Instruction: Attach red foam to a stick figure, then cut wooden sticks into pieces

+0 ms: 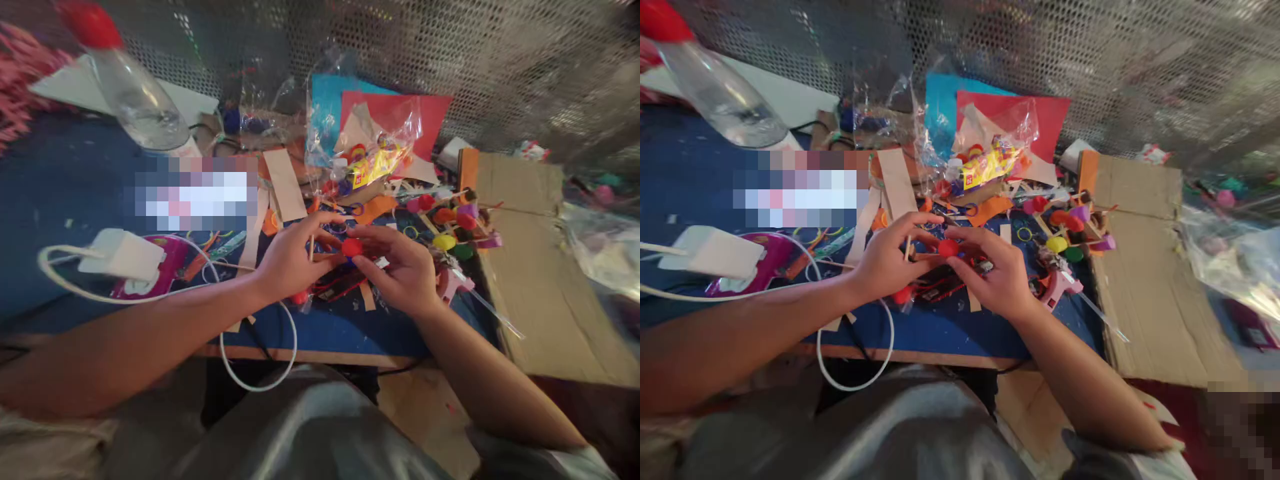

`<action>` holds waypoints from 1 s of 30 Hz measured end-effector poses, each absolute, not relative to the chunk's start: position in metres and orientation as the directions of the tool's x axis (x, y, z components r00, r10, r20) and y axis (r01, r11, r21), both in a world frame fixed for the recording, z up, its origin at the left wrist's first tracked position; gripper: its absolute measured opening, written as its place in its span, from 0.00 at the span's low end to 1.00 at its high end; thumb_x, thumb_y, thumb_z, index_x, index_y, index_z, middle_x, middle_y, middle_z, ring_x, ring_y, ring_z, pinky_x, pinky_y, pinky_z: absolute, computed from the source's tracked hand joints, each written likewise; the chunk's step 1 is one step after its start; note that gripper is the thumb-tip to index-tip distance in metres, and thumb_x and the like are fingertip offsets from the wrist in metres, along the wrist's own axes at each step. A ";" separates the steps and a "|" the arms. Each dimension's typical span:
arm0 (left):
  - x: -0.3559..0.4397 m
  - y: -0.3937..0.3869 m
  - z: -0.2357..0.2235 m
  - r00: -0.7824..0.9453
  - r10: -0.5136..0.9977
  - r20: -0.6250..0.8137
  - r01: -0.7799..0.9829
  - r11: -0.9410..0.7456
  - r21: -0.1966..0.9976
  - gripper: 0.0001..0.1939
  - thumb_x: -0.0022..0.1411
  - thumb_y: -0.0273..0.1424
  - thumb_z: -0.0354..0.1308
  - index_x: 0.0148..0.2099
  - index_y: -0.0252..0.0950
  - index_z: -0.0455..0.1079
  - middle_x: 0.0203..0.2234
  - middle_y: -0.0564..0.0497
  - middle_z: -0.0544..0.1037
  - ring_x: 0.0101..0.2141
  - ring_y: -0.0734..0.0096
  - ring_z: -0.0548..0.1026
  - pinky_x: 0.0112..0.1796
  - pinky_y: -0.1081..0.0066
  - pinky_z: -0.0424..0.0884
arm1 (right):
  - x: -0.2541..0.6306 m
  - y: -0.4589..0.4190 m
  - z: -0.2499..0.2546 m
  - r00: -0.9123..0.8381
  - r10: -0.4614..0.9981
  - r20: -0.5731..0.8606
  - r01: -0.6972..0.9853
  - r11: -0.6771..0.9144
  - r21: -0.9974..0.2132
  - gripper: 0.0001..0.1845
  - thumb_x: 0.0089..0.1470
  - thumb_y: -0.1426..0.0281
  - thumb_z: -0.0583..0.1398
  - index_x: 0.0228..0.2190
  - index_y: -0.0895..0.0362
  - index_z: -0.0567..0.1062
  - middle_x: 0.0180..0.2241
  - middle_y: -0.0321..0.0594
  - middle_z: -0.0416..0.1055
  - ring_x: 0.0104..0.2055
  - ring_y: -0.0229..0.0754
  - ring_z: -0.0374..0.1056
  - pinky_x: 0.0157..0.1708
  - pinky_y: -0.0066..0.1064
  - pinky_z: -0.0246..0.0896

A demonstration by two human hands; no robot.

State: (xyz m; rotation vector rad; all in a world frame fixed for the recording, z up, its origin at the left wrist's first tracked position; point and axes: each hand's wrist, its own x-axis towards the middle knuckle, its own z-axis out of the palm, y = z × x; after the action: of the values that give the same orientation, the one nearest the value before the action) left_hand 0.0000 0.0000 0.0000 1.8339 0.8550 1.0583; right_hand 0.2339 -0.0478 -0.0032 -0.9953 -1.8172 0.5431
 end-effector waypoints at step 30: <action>-0.001 -0.001 0.001 0.423 0.860 0.286 0.170 -0.385 0.907 0.27 0.66 0.31 0.77 0.65 0.44 0.79 0.42 0.51 0.91 0.43 0.64 0.92 0.38 0.76 0.86 | 0.226 -0.039 0.004 -0.307 0.591 0.746 0.449 0.781 -0.434 0.30 0.69 0.80 0.69 0.66 0.44 0.85 0.58 0.44 0.89 0.61 0.48 0.87 0.65 0.43 0.85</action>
State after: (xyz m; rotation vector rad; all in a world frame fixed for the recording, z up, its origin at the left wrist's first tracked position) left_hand -0.0013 -0.0008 0.0015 1.8176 0.8841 1.0099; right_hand 0.2260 -0.0393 0.0035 -0.7836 -1.9540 0.1752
